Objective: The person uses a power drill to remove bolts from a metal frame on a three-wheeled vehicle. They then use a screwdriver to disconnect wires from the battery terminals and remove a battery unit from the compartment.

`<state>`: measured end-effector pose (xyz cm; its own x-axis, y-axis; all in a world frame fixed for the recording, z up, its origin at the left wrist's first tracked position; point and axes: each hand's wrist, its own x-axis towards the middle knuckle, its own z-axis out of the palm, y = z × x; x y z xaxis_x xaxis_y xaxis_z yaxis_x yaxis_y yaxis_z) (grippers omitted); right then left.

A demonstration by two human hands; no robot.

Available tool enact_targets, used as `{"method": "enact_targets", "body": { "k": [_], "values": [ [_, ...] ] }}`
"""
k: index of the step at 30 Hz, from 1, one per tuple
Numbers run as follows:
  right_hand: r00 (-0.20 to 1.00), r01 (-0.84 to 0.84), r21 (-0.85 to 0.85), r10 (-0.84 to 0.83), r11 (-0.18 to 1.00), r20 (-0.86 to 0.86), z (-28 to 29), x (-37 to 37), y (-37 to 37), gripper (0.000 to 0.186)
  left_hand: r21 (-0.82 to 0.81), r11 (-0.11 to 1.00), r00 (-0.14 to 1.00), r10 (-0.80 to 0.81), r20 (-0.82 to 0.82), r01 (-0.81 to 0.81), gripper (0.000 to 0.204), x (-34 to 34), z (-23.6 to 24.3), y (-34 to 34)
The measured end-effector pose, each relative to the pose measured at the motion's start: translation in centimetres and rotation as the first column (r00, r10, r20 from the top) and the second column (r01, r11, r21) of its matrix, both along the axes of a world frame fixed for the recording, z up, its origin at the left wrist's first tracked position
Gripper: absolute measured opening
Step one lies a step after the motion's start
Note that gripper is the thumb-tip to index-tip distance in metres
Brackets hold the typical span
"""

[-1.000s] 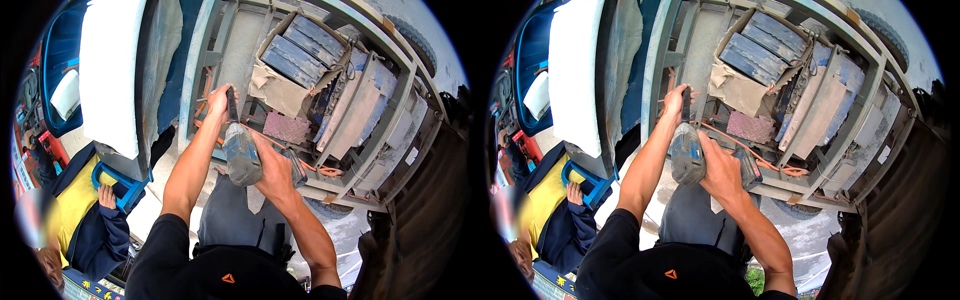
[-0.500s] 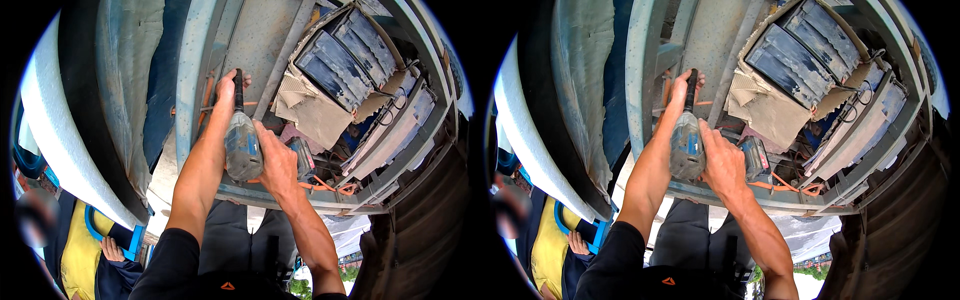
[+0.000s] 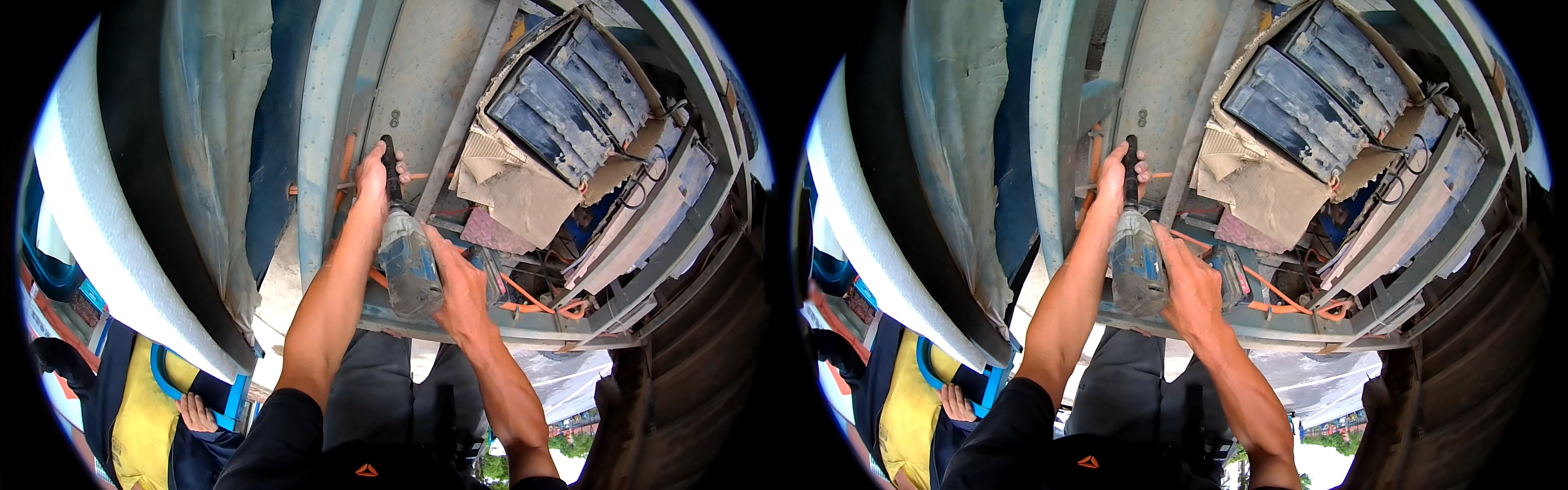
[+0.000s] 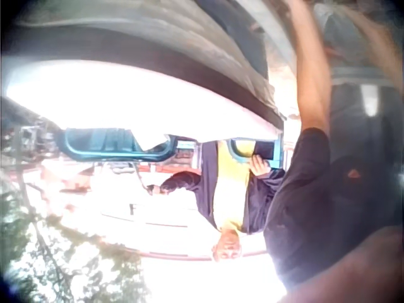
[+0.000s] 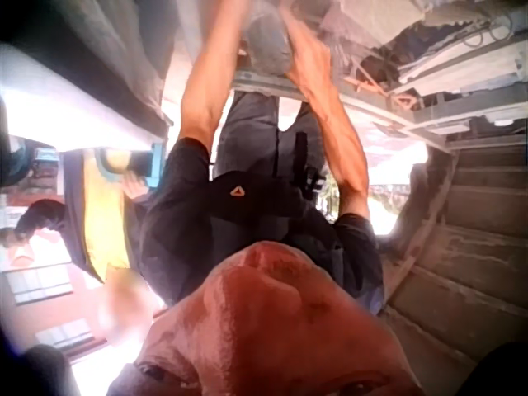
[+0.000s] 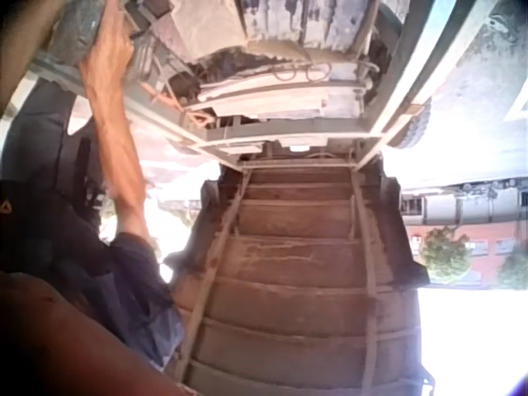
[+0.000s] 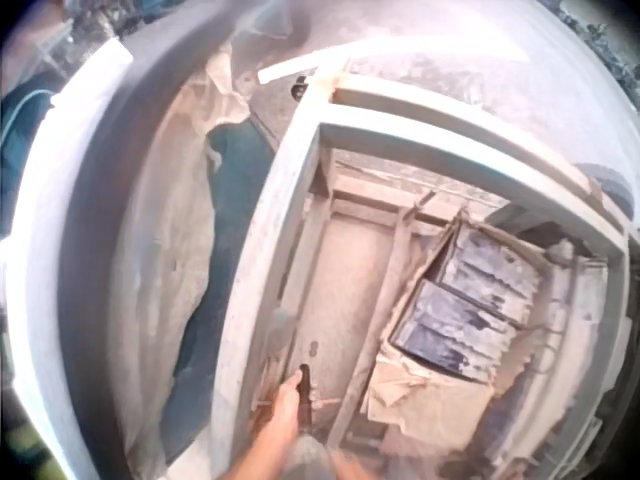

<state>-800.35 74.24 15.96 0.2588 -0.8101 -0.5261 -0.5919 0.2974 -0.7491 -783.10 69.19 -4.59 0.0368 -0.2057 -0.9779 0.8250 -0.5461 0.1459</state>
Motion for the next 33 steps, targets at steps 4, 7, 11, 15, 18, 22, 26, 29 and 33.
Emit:
{"method": "enact_targets", "body": {
  "k": [4,7,11,15,18,22,26,29,33],
  "values": [
    [0.988,0.141,0.017,-0.142,0.990,0.066,1.3,-2.7,2.9,0.084,-0.006,0.997,0.993,-0.076,-0.088,0.076,0.028,-2.8,5.3,0.6],
    [0.975,0.166,0.074,-0.175,0.983,0.140,3.8,-4.7,3.8,0.087,-0.038,0.987,0.988,-0.154,-0.007,0.153,0.030,-3.9,10.4,0.3],
    [0.939,0.230,0.109,-0.250,0.967,0.238,7.9,-8.1,5.0,0.091,-0.145,0.924,0.934,-0.345,0.092,0.355,0.035,-7.3,17.2,0.3],
    [0.837,0.413,0.170,-0.447,0.895,0.315,10.0,-11.2,8.2,0.085,-0.182,0.889,0.907,-0.412,0.086,0.421,0.035,-12.3,23.0,0.9],
    [0.568,0.570,0.447,-0.723,0.690,0.392,11.4,-13.4,11.3,0.082,-0.245,0.817,0.852,-0.512,0.106,0.522,0.030,-15.4,25.1,2.2],
    [0.264,0.612,0.677,-0.912,0.409,0.313,12.6,-17.4,14.7,0.068,-0.329,0.738,0.801,-0.589,0.113,0.589,0.029,-20.6,26.5,3.7],
    [0.386,0.638,0.631,-0.893,0.441,0.233,14.2,-23.8,18.8,0.049,-0.474,0.611,0.702,-0.711,0.023,0.634,0.031,-26.4,28.0,5.6],
    [0.171,0.633,0.672,-0.916,0.385,0.364,15.5,-28.7,20.5,0.043,-0.548,0.539,0.644,-0.765,0.000,0.640,0.035,-29.6,28.6,7.5],
    [-0.119,0.612,0.739,-0.892,0.280,0.436,15.9,-35.8,26.0,0.046,-0.494,0.472,0.571,-0.819,0.062,0.730,0.037,-34.2,25.4,10.4]
  ]
}}
